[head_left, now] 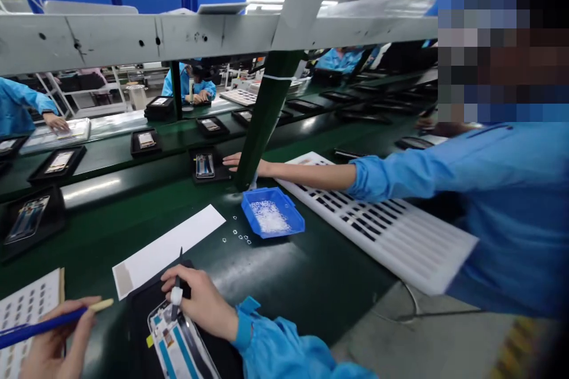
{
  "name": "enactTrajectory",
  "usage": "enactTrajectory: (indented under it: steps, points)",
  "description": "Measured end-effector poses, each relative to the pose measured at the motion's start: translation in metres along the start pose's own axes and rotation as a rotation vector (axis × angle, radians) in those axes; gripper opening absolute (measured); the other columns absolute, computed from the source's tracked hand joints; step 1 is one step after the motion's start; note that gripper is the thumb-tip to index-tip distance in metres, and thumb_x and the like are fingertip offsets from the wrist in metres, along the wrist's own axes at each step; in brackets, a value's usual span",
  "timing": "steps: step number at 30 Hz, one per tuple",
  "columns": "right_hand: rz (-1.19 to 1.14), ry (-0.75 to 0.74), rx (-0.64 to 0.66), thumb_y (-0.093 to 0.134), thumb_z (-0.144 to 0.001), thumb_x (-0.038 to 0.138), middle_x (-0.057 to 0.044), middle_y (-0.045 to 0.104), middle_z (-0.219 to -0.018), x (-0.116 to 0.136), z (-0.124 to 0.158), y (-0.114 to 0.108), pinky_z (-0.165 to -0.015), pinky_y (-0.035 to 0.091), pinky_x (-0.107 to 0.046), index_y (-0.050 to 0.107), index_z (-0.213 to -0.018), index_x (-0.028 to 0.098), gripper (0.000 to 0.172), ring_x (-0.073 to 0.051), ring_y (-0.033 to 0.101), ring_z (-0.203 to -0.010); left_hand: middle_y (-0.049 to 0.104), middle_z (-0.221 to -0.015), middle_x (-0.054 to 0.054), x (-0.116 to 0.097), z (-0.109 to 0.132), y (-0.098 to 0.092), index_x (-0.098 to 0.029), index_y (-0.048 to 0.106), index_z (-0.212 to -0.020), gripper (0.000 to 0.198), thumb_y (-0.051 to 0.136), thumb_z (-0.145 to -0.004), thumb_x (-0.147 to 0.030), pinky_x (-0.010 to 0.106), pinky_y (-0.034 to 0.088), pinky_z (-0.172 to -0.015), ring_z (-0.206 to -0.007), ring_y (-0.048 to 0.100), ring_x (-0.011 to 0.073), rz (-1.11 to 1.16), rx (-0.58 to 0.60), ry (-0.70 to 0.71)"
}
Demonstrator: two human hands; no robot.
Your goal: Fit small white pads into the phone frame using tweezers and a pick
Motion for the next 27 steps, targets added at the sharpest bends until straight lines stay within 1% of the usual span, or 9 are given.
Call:
enactTrajectory:
  steps: [2,4,7,11,13,16,19,23,27]
  points:
    - [-0.147,0.041,-0.025,0.059,-0.077,0.008,0.002,0.072,-0.092,0.002,0.002,-0.002,-0.078,0.049,-0.027,0.062,-0.105,0.024,0.032,-0.017,0.067,-0.086,0.073,-0.085,0.005,-0.026,0.008,0.023,-0.022,0.064,-0.087,0.044,0.065,-0.070,-0.062,0.033,0.061,-0.064,-0.070,0.070,0.0242,0.051,0.074,0.001]
    - [-0.330,0.094,-0.059,0.063,-0.076,0.014,0.000,0.072,-0.091,0.001,0.004,-0.001,-0.079,0.050,-0.030,0.061,-0.102,0.022,0.028,-0.019,0.067,-0.086,0.073,-0.086,0.006,-0.045,0.015,0.040,-0.022,0.062,-0.087,0.043,0.066,-0.070,-0.061,0.035,0.062,-0.066,-0.072,0.071,0.0249,0.114,0.112,0.001]
    - [-0.543,0.161,-0.097,0.073,-0.072,0.025,-0.003,0.072,-0.091,-0.006,0.006,0.003,-0.082,0.050,-0.034,0.061,-0.100,0.021,0.030,-0.022,0.067,-0.089,0.072,-0.088,0.007,-0.059,0.020,0.057,-0.021,0.060,-0.089,0.040,0.068,-0.073,-0.057,0.035,0.062,-0.066,-0.073,0.071,0.0245,0.196,0.152,0.003]
    - [-0.691,0.228,-0.099,0.082,-0.066,0.044,-0.004,0.070,-0.087,-0.014,0.006,0.007,-0.081,0.051,-0.036,0.059,-0.099,0.020,0.047,-0.023,0.067,-0.087,0.070,-0.089,0.006,-0.058,0.023,0.071,-0.021,0.059,-0.093,0.033,0.068,-0.077,-0.048,0.033,0.061,-0.067,-0.072,0.070,0.0216,0.248,0.194,0.013]
    - [-0.717,0.246,-0.099,0.083,-0.065,0.049,-0.004,0.070,-0.085,-0.016,0.006,0.007,-0.079,0.052,-0.035,0.058,-0.099,0.020,0.051,-0.022,0.067,-0.083,0.070,-0.089,0.005,-0.056,0.024,0.076,-0.020,0.058,-0.093,0.031,0.068,-0.078,-0.045,0.032,0.061,-0.068,-0.073,0.070,0.0210,0.276,0.208,0.005]
    - [-0.769,0.269,-0.101,0.082,-0.068,0.048,-0.002,0.069,-0.082,-0.019,0.007,0.004,-0.080,0.051,-0.033,0.057,-0.099,0.021,0.049,-0.019,0.066,-0.081,0.070,-0.088,0.005,-0.056,0.026,0.084,-0.020,0.056,-0.092,0.028,0.068,-0.080,-0.042,0.029,0.060,-0.067,-0.075,0.070,0.0198,0.346,0.230,-0.042]
    - [-0.804,0.307,-0.103,0.081,-0.071,0.044,-0.001,0.069,-0.086,-0.026,0.008,0.003,-0.082,0.050,-0.031,0.056,-0.101,0.022,0.046,-0.017,0.066,-0.083,0.070,-0.085,0.004,-0.057,0.027,0.090,-0.019,0.053,-0.091,0.028,0.068,-0.081,-0.041,0.026,0.058,-0.063,-0.073,0.070,0.0173,0.426,0.243,-0.121]
    - [-0.725,0.365,-0.092,0.081,-0.070,0.049,-0.005,0.070,-0.092,-0.034,0.009,0.005,-0.084,0.051,-0.035,0.056,-0.102,0.021,0.048,-0.022,0.066,-0.091,0.070,-0.084,0.004,-0.056,0.027,0.097,-0.019,0.052,-0.090,0.028,0.069,-0.080,-0.039,0.024,0.056,-0.061,-0.071,0.070,0.0155,0.508,0.269,-0.189]
    - [-0.682,0.361,-0.053,0.078,-0.073,0.050,-0.006,0.070,-0.093,-0.031,0.011,0.006,-0.082,0.053,-0.035,0.056,-0.101,0.022,0.045,-0.023,0.066,-0.092,0.070,-0.087,0.005,-0.054,0.032,0.102,-0.019,0.052,-0.091,0.026,0.068,-0.082,-0.037,0.023,0.056,-0.063,-0.075,0.070,0.0156,0.545,0.311,-0.213]
Point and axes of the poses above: each hand's wrist, its own z-axis away from the middle knuckle, its own y-axis out of the palm, x = y × z, the point moved 7 cm from there along -z, towards the middle knuckle
